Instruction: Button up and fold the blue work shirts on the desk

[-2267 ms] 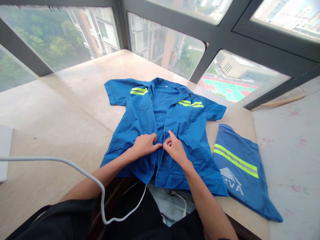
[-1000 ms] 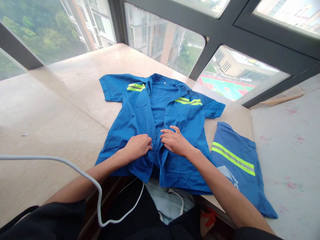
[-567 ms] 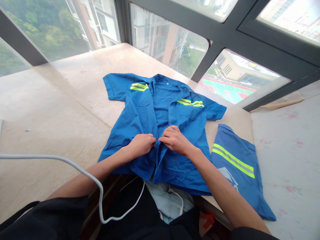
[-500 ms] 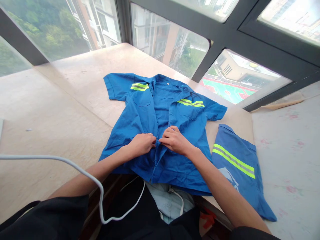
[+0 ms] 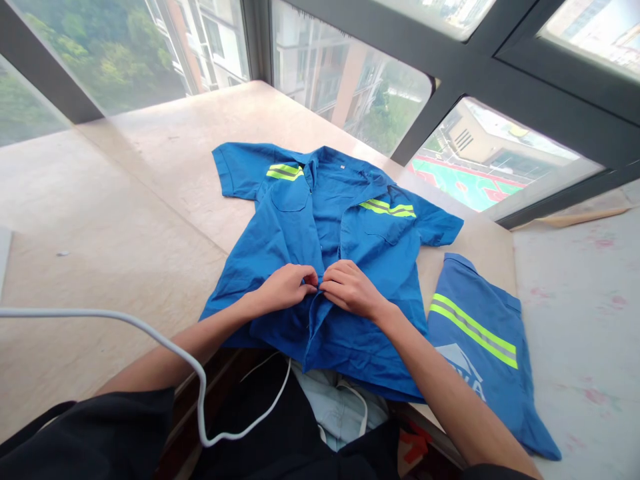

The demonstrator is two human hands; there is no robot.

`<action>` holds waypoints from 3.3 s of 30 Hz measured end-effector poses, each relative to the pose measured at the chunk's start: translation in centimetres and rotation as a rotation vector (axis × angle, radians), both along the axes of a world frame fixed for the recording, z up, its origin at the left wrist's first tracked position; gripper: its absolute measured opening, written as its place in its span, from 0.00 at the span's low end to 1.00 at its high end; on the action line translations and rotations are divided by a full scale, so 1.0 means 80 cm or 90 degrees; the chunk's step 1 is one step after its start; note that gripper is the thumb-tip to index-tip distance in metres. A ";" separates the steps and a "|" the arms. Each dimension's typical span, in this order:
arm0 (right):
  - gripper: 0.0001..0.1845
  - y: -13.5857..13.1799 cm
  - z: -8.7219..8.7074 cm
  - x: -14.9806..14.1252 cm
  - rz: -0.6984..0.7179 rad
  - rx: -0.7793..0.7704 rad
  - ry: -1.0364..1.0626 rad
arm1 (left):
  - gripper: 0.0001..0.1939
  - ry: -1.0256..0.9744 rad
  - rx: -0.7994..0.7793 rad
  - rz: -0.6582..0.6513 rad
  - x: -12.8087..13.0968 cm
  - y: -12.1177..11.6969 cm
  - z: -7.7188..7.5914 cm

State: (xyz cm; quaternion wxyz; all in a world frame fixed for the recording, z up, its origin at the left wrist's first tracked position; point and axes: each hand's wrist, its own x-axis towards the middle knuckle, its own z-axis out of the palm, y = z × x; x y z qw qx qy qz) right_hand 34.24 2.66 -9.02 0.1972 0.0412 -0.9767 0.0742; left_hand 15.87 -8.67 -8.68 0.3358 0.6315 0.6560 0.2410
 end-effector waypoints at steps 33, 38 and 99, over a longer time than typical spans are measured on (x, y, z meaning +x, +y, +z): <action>0.07 -0.019 -0.037 0.014 -0.123 -0.006 0.168 | 0.18 -0.343 -0.064 0.216 0.021 0.005 -0.014; 0.07 -0.019 -0.045 0.014 -0.162 -0.005 0.173 | 0.19 -0.363 -0.092 0.152 0.011 0.007 -0.013; 0.09 -0.015 -0.056 0.006 -0.191 -0.125 0.045 | 0.17 0.043 0.083 -0.041 0.002 0.000 -0.020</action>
